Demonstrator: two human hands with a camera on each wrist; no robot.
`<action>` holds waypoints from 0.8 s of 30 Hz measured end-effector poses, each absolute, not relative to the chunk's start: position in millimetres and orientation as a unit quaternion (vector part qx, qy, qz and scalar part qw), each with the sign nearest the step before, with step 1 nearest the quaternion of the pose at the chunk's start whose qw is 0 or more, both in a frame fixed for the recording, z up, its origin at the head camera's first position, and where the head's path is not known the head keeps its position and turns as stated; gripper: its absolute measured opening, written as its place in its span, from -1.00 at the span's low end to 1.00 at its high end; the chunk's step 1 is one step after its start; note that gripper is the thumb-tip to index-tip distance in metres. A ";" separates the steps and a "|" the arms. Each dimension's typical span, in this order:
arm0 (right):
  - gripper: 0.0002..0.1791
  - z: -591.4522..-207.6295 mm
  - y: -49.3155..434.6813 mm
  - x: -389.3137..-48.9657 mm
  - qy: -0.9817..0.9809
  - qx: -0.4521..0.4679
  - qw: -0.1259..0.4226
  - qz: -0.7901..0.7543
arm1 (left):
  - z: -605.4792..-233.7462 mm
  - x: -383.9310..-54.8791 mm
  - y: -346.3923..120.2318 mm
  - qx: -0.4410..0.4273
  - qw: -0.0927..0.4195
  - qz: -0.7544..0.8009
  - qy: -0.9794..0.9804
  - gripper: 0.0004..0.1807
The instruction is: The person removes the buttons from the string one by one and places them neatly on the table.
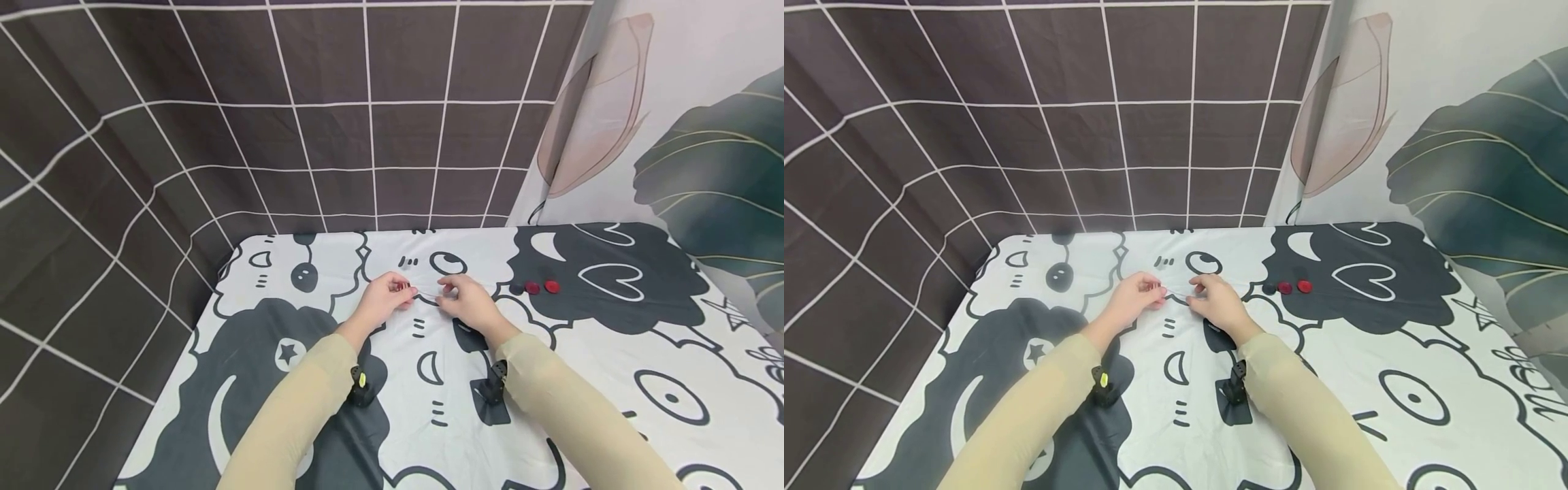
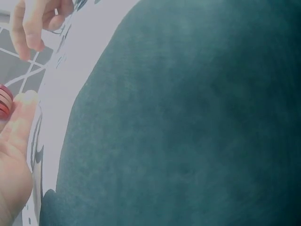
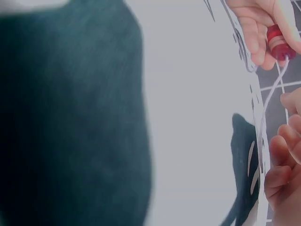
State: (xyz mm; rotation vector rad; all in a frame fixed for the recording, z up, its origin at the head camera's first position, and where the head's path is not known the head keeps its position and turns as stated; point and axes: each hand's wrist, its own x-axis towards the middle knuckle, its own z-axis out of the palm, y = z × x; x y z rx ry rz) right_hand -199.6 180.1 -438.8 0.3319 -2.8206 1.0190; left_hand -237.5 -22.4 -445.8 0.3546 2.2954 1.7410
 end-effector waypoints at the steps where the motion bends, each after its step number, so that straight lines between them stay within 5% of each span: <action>1: -0.58 -438.9 179.3 -199.7 -0.933 0.112 0.061 0.337 | -445.9 -237.4 -22.3 0.121 0.119 0.594 0.786 -0.71; 24: -0.43 -436.0 161.7 -202.5 -0.924 0.153 0.032 0.348 | -445.9 -237.9 -23.2 0.122 0.126 0.589 0.789 -0.69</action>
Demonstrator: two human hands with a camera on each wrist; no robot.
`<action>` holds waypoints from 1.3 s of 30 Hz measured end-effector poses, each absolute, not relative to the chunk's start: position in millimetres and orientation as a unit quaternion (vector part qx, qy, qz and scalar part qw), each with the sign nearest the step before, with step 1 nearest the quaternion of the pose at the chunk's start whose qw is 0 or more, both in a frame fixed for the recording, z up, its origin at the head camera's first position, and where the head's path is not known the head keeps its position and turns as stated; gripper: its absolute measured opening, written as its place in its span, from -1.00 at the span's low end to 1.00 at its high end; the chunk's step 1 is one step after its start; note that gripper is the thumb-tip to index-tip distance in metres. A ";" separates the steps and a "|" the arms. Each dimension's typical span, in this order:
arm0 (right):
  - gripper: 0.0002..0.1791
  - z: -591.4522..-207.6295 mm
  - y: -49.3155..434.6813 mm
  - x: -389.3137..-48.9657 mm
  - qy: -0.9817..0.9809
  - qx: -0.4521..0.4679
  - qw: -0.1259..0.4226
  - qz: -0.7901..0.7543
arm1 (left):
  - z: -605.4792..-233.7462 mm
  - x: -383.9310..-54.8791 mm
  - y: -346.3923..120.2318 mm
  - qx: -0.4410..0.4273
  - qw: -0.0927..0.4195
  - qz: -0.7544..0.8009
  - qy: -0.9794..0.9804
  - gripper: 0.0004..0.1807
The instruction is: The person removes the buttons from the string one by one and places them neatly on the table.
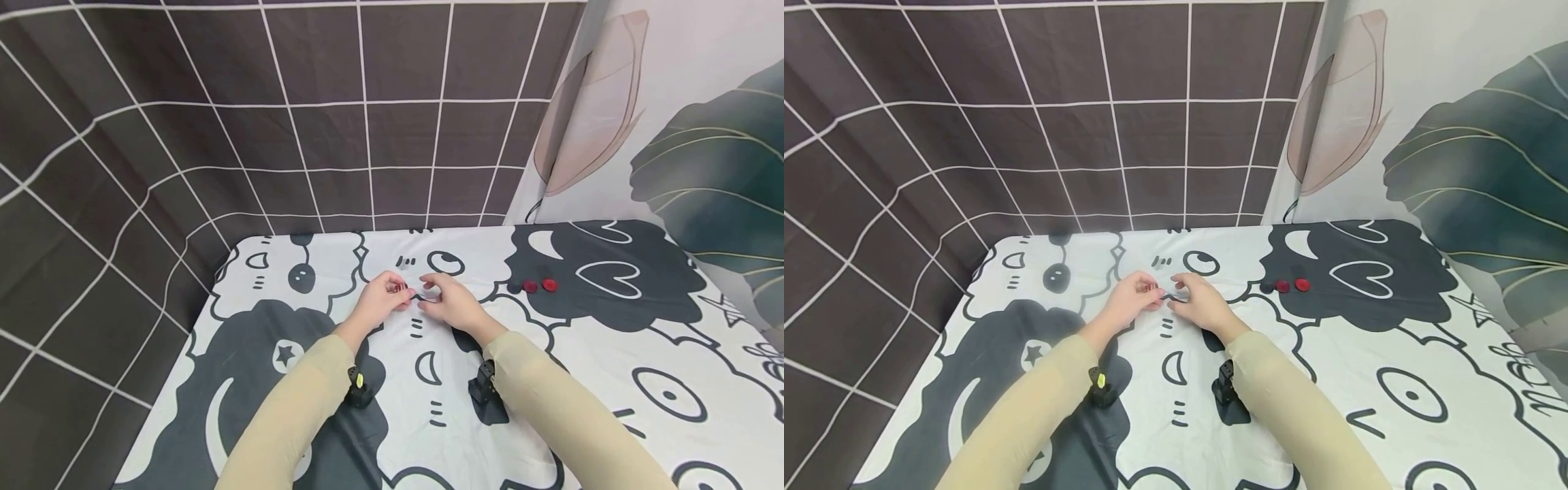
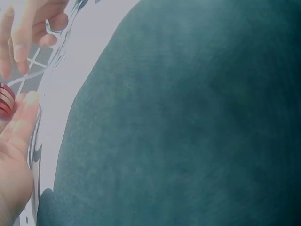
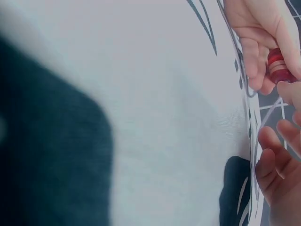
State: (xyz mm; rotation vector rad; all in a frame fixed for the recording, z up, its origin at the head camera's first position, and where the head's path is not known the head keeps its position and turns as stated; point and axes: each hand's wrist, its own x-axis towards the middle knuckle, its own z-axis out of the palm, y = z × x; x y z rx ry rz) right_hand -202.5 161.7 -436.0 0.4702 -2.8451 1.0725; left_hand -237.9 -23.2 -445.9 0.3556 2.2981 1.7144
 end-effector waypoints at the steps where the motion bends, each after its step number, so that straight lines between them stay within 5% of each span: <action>1: -0.43 -435.7 161.3 -203.0 -0.924 0.153 0.031 0.348 | -445.8 -237.8 -23.4 0.123 0.126 0.588 0.790 -0.69; 39: -0.66 -435.2 144.1 -203.7 -0.909 0.158 0.042 0.382 | -448.2 -240.2 -22.8 0.148 0.124 0.542 0.818 -0.67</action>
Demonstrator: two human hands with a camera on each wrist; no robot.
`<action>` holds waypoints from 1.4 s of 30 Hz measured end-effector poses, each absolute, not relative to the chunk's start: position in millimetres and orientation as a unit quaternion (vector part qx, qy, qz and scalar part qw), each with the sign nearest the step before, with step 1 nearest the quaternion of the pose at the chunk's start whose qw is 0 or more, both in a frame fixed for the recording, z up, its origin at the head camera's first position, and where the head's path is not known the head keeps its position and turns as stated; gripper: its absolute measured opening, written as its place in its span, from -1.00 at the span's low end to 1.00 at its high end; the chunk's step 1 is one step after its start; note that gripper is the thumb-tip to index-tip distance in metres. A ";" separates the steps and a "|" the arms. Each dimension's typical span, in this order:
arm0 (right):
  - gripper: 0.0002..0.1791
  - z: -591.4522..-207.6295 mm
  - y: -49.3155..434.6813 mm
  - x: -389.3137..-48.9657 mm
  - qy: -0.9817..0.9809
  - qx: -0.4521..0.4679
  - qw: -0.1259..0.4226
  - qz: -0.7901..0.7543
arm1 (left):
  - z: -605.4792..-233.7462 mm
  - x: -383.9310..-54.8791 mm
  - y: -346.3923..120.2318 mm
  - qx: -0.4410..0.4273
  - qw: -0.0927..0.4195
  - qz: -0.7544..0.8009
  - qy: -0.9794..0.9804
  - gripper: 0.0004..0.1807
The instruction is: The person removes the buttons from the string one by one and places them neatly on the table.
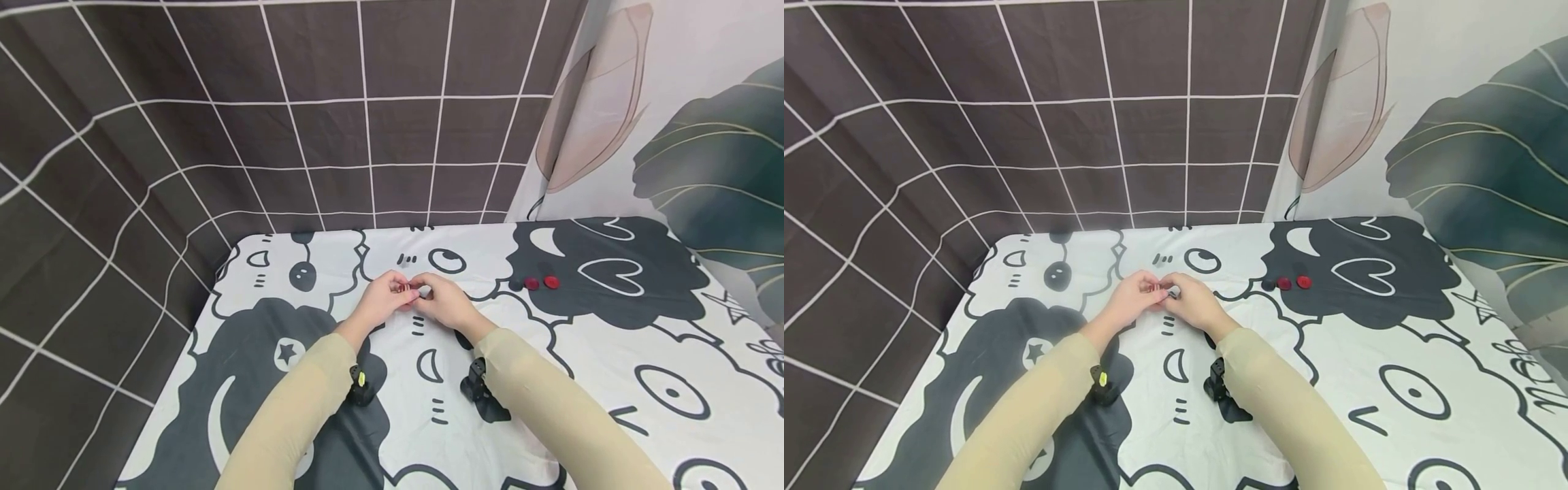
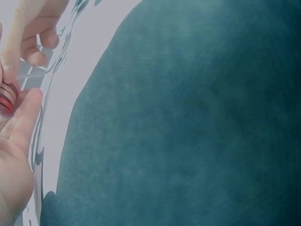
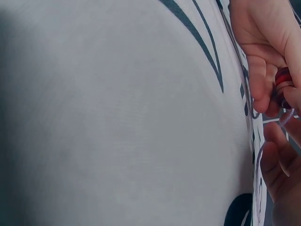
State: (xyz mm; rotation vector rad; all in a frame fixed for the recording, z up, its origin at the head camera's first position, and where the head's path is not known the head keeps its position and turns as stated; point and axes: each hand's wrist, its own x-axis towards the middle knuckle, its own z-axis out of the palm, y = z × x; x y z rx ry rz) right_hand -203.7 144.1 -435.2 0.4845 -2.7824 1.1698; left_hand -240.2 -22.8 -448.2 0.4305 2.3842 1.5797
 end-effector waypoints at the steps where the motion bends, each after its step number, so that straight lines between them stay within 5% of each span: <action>1: -0.66 -435.6 144.1 -203.9 -0.909 0.158 0.042 0.383 | -448.0 -240.0 -23.1 0.148 0.122 0.538 0.821 -0.67; 42: -0.59 -436.2 165.0 -202.6 -0.905 0.115 0.024 0.409 | -446.1 -238.9 -25.0 0.146 0.103 0.510 0.841 -0.66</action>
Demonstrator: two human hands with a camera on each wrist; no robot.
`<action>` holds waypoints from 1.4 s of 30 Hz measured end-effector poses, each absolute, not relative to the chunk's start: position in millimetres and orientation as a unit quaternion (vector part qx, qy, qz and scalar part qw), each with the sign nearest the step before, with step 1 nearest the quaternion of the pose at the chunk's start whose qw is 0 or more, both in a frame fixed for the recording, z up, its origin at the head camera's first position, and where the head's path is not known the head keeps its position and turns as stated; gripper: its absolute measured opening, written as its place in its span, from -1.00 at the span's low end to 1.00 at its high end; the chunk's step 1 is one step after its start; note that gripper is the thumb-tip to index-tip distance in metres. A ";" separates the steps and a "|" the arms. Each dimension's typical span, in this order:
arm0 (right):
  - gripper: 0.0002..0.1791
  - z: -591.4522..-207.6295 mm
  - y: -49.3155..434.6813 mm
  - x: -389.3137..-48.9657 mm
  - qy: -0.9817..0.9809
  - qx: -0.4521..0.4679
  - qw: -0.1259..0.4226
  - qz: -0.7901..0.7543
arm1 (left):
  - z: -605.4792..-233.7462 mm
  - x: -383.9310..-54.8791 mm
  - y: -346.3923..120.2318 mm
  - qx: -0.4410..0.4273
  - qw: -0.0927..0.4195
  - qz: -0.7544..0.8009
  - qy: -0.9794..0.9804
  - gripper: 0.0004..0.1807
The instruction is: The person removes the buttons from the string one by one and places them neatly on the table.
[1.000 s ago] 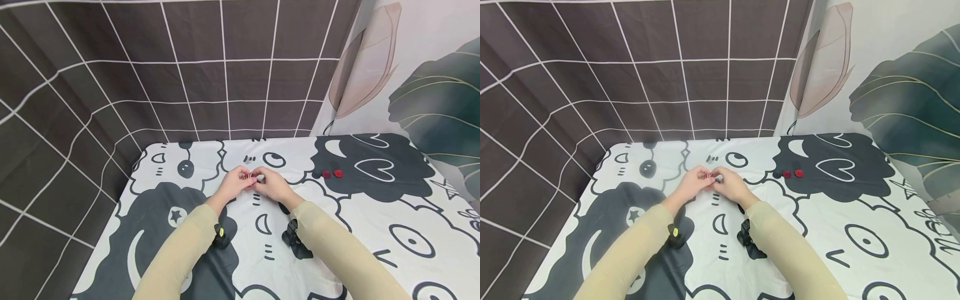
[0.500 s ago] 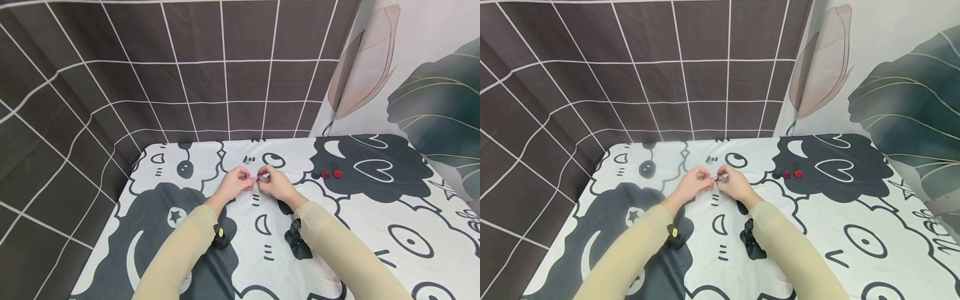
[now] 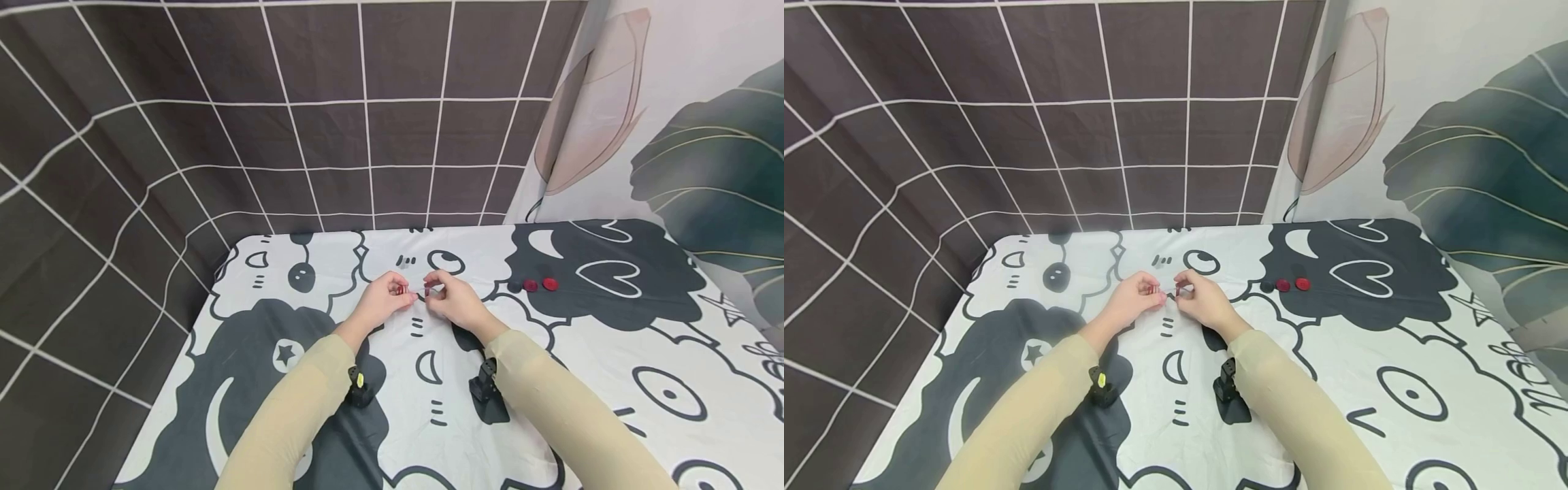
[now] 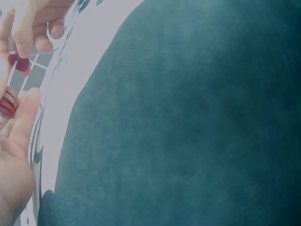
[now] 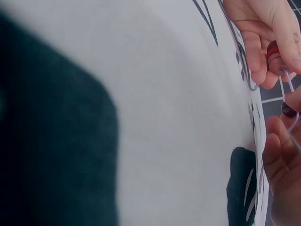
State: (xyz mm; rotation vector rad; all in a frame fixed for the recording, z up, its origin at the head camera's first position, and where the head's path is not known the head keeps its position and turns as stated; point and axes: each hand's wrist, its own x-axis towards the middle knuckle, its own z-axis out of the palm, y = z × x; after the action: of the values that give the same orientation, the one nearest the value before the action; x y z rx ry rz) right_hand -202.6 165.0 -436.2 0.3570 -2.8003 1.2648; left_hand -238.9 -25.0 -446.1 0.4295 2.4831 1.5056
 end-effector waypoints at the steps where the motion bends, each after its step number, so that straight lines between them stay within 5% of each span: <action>1: -0.58 -436.1 165.6 -202.7 -0.906 0.113 0.022 0.408 | -446.2 -238.8 -25.2 0.146 0.101 0.508 0.843 -0.67; 42: -0.59 -437.5 181.9 -201.0 -0.911 0.100 0.028 0.398 | -445.0 -238.9 -25.2 0.145 0.096 0.512 0.841 -0.66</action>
State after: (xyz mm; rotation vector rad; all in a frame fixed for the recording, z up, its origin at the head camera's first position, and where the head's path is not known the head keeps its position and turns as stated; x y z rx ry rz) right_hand -201.0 181.9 -437.5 0.3085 -2.8136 1.2302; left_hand -238.9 -25.2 -445.0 0.4306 2.4924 1.5180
